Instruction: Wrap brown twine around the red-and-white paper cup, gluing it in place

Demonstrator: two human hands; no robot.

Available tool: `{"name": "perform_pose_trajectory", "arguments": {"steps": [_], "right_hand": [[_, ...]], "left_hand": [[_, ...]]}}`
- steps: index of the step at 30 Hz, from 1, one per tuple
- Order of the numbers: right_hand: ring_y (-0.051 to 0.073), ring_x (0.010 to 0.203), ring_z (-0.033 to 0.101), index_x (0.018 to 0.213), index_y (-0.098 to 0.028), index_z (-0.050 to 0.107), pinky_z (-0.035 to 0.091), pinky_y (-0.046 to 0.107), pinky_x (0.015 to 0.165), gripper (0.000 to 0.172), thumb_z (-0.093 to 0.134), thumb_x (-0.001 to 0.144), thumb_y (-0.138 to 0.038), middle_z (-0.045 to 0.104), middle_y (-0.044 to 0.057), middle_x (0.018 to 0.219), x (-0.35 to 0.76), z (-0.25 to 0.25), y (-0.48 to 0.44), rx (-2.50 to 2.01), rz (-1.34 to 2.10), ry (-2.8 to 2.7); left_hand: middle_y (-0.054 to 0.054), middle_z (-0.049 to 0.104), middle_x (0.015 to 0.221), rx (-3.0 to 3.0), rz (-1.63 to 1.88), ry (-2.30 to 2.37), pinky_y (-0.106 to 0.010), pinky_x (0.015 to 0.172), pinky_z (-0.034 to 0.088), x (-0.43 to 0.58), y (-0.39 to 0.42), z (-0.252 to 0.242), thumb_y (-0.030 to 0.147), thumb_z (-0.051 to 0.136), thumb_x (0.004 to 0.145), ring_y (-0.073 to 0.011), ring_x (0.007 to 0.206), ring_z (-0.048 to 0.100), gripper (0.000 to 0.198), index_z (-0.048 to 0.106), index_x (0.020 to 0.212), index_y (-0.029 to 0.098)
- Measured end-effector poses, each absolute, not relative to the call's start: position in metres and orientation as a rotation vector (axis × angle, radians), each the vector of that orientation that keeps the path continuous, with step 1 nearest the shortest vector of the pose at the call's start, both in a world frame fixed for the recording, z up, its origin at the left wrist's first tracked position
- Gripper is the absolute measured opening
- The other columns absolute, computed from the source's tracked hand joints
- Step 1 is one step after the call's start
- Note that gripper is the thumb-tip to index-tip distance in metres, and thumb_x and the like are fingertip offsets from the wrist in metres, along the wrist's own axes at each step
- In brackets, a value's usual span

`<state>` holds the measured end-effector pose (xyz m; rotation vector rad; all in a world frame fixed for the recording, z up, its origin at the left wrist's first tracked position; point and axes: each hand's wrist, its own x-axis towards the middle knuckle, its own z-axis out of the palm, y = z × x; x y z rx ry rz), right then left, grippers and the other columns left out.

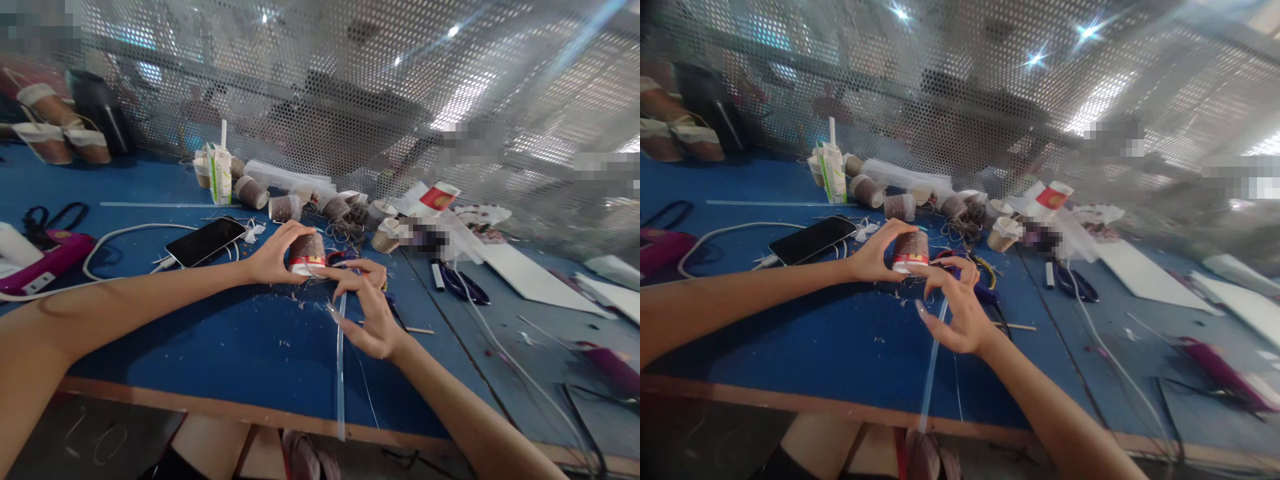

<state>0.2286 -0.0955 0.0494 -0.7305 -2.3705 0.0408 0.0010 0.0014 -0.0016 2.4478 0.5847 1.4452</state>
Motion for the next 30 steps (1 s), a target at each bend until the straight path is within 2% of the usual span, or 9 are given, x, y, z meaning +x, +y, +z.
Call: {"name": "perform_pose_trajectory", "arguments": {"steps": [2, 5, 9, 13, 16, 18, 21, 25, 30], "right_hand": [[0.032, 0.117, 0.05, 0.088, -0.025, 0.049, 0.036, 0.054, 0.095, 0.011, 0.054, 0.079, -0.029, 0.072, 0.005, 0.117, 0.226, 0.051, -0.1, -0.758, -0.077, -2.436], [0.032, 0.109, 0.054, 0.08, -0.024, 0.053, 0.035, 0.052, 0.09, 0.002, 0.052, 0.078, -0.025, 0.075, 0.004, 0.103, 0.226, 0.052, -0.1, -0.817, -0.238, -2.362], [0.027, 0.089, 0.059, 0.075, -0.024, 0.059, 0.035, 0.048, 0.082, 0.016, 0.046, 0.084, -0.023, 0.07, 0.004, 0.074, 0.233, 0.052, -0.093, -0.822, -0.458, -2.157], [0.023, 0.073, 0.055, 0.065, -0.023, 0.056, 0.035, 0.044, 0.074, 0.025, 0.047, 0.089, -0.024, 0.059, 0.004, 0.06, 0.24, 0.049, -0.087, -0.957, -0.542, -1.991], [0.022, 0.067, 0.048, 0.063, -0.024, 0.051, 0.036, 0.04, 0.067, 0.029, 0.047, 0.091, -0.029, 0.052, 0.003, 0.057, 0.242, 0.044, -0.084, -0.915, -0.262, -1.867], [0.022, 0.069, 0.048, 0.067, -0.025, 0.05, 0.039, 0.04, 0.069, 0.026, 0.047, 0.092, -0.032, 0.056, 0.003, 0.06, 0.241, 0.042, -0.084, -0.828, 0.018, -1.829], [0.025, 0.081, 0.052, 0.072, -0.026, 0.049, 0.042, 0.045, 0.078, 0.025, 0.045, 0.091, -0.04, 0.066, 0.006, 0.074, 0.234, 0.04, -0.087, -0.806, 0.33, -1.876], [0.026, 0.091, 0.052, 0.07, -0.025, 0.049, 0.043, 0.046, 0.086, 0.03, 0.043, 0.093, -0.043, 0.067, 0.007, 0.081, 0.225, 0.041, -0.09, -0.852, 0.489, -2.052], [0.026, 0.092, 0.058, 0.068, -0.024, 0.053, 0.044, 0.043, 0.086, 0.036, 0.042, 0.094, -0.046, 0.06, 0.006, 0.08, 0.223, 0.037, -0.085, -0.899, 0.574, -1.981]], "left_hand": [[-0.014, 0.057, 0.124, 2.448, 1.449, 0.57, -0.051, 0.1, 0.049, 0.001, 0.002, -0.002, 0.053, 0.081, 0.065, -0.0302, 0.115, 0.056, 0.082, 0.047, 0.132, 0.021], [-0.013, 0.056, 0.125, 2.446, 1.439, 0.589, -0.051, 0.1, 0.05, 0.0, 0.002, -0.002, 0.051, 0.081, 0.065, -0.0301, 0.115, 0.056, 0.081, 0.047, 0.133, 0.022], [-0.013, 0.056, 0.125, 2.444, 1.433, 0.606, -0.052, 0.1, 0.05, -0.001, 0.001, -0.001, 0.044, 0.081, 0.063, -0.0302, 0.115, 0.055, 0.081, 0.047, 0.133, 0.022], [-0.013, 0.056, 0.124, 2.439, 1.443, 0.633, -0.052, 0.099, 0.051, -0.001, 0.0, -0.001, 0.039, 0.081, 0.062, -0.03, 0.114, 0.055, 0.081, 0.046, 0.134, 0.021], [-0.013, 0.055, 0.124, 2.447, 1.463, 0.621, -0.051, 0.1, 0.05, -0.001, 0.0, -0.002, 0.038, 0.082, 0.062, -0.0297, 0.114, 0.055, 0.082, 0.046, 0.134, 0.021], [-0.014, 0.055, 0.125, 2.452, 1.476, 0.612, -0.052, 0.101, 0.049, -0.001, 0.001, -0.002, 0.039, 0.081, 0.064, -0.0301, 0.116, 0.054, 0.081, 0.045, 0.135, 0.021], [-0.014, 0.054, 0.127, 2.456, 1.478, 0.611, -0.052, 0.103, 0.048, 0.0, 0.002, -0.003, 0.045, 0.081, 0.066, -0.0312, 0.118, 0.052, 0.082, 0.045, 0.135, 0.022], [-0.014, 0.055, 0.126, 2.48, 1.516, 0.586, -0.051, 0.101, 0.049, 0.001, 0.001, -0.002, 0.051, 0.08, 0.068, -0.0306, 0.116, 0.053, 0.082, 0.043, 0.136, 0.022], [-0.014, 0.055, 0.128, 2.56, 1.539, 0.519, -0.052, 0.099, 0.05, 0.001, -0.002, -0.002, 0.044, 0.079, 0.07, -0.0302, 0.116, 0.054, 0.08, 0.041, 0.137, 0.024]]}}
